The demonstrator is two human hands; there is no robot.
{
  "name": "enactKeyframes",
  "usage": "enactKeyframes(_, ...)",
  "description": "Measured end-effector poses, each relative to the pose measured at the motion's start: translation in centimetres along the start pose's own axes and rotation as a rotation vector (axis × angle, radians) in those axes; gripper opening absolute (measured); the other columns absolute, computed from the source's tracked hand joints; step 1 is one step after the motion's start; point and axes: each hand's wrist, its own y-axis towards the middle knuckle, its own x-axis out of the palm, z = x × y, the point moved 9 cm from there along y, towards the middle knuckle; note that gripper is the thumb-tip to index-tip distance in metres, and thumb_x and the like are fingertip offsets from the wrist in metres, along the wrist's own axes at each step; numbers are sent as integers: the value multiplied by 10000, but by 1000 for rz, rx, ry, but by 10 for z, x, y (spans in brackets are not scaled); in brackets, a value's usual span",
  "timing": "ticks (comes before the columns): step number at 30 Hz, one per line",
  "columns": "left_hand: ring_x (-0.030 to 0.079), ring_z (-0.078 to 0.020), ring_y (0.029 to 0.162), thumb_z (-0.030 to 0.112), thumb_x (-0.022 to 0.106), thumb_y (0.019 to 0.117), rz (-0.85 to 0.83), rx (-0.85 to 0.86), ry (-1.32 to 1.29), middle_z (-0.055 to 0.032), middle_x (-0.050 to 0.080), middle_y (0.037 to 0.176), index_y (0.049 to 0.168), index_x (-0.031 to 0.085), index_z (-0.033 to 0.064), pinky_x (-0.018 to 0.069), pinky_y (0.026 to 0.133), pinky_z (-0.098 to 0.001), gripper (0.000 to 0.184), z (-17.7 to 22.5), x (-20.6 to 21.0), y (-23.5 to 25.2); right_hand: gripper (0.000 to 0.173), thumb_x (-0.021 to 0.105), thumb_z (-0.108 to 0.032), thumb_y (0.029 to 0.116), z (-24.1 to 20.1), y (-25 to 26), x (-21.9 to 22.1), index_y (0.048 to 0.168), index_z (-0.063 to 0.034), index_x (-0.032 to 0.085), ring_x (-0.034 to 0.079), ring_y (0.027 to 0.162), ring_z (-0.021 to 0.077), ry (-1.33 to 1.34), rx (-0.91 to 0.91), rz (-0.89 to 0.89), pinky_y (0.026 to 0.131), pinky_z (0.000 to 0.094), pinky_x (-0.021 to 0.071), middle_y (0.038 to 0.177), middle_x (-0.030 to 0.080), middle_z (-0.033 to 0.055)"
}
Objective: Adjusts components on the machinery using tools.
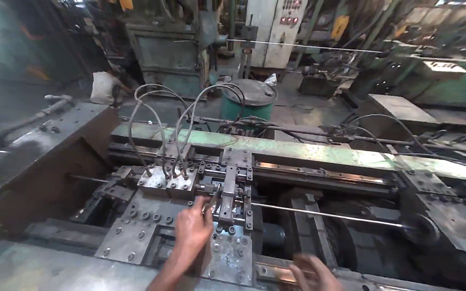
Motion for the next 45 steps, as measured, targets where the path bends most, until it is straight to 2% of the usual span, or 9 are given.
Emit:
enactKeyframes(6, 739, -305, 795, 434, 689, 962, -9, 70, -112, -106, 763, 873, 1218, 710, 119, 585, 755, -586, 406, 52, -12, 62, 752, 818, -186, 838, -132, 139, 130, 1501, -81, 477, 643, 1200, 242, 300, -243, -122, 1002, 459, 557, 1430, 587, 133)
enactKeyframes(9, 760, -180, 876, 304, 570, 1068, -154, 225, -555, -58, 778, 1063, 1393, 589, 84, 639, 798, -428, 393, 60, -7, 69, 553, 677, -7, 867, -137, 174, 150, 1398, -9, 525, 682, 1024, 147, 741, -135, -12, 884, 359, 593, 1191, 688, 97)
enactKeyframes(13, 666, -202, 1195, 181, 547, 1053, -17, 353, -307, -63, 691, 1311, 1318, 674, 85, 561, 1013, -440, 309, 26, 5, 80, 316, 523, -159, 1051, -118, 185, 91, 1351, -63, 509, 632, 760, 85, 1130, -24, 355, 748, 297, 575, 880, 633, 2)
enactKeyframes(16, 270, -381, 1544, 104, 663, 928, -318, 327, 150, -114, 483, 1575, 1392, 633, 90, 302, 1215, -594, 465, 1, 75, 80, 383, 245, -403, 1107, -93, 175, 27, 1262, -221, 545, 539, 599, 27, 1474, -44, 510, 642, 232, 526, 693, 523, -115)
enactKeyframes(19, 122, -418, 1580, 104, 790, 788, -464, 328, 353, -125, 345, 1663, 1493, 518, 56, 218, 1230, -639, 757, -15, 127, 78, 831, 6, -714, 1004, -43, 164, -16, 1131, -166, 617, 457, 443, 75, 1587, 22, 672, 452, 257, 455, 554, 459, -71)
enactKeyframes(23, 103, -394, 1590, 153, 822, 774, -503, 324, 454, -141, 283, 1689, 1574, 390, 35, 192, 1239, -630, 917, -19, 142, 94, 758, 17, -671, 1026, 24, 147, -34, 1045, -172, 587, 457, 432, 83, 1562, 71, 811, 423, 256, 425, 558, 478, -61)
enactKeyframes(28, 189, -410, 1561, 191, 820, 804, -624, 404, 537, -174, 431, 1597, 1401, 587, -10, 233, 1221, -624, 672, -13, 156, 128, 325, 283, -300, 993, 72, 147, -10, 914, -177, 573, 521, 499, 95, 1758, 63, 787, 480, 259, 457, 651, 562, -35)
enactKeyframes(35, 550, -397, 1318, 216, 863, 805, -326, 287, 322, -170, 632, 1374, 1326, 671, 85, 467, 1048, -613, 571, 8, 83, 197, 355, 265, -302, 983, 134, 167, 28, 813, -147, 535, 463, 424, 79, 1840, 151, 841, 419, 231, 399, 560, 511, -36)
enactKeyframes(45, 734, -130, 938, 248, 851, 788, 72, 292, -89, 16, 742, 1077, 1101, 741, 155, 649, 806, -390, 344, -43, -39, 74, 328, 277, -227, 943, 112, 196, 113, 732, -174, 522, 473, 434, 80, 1747, 206, 696, 440, 245, 417, 538, 506, -51)
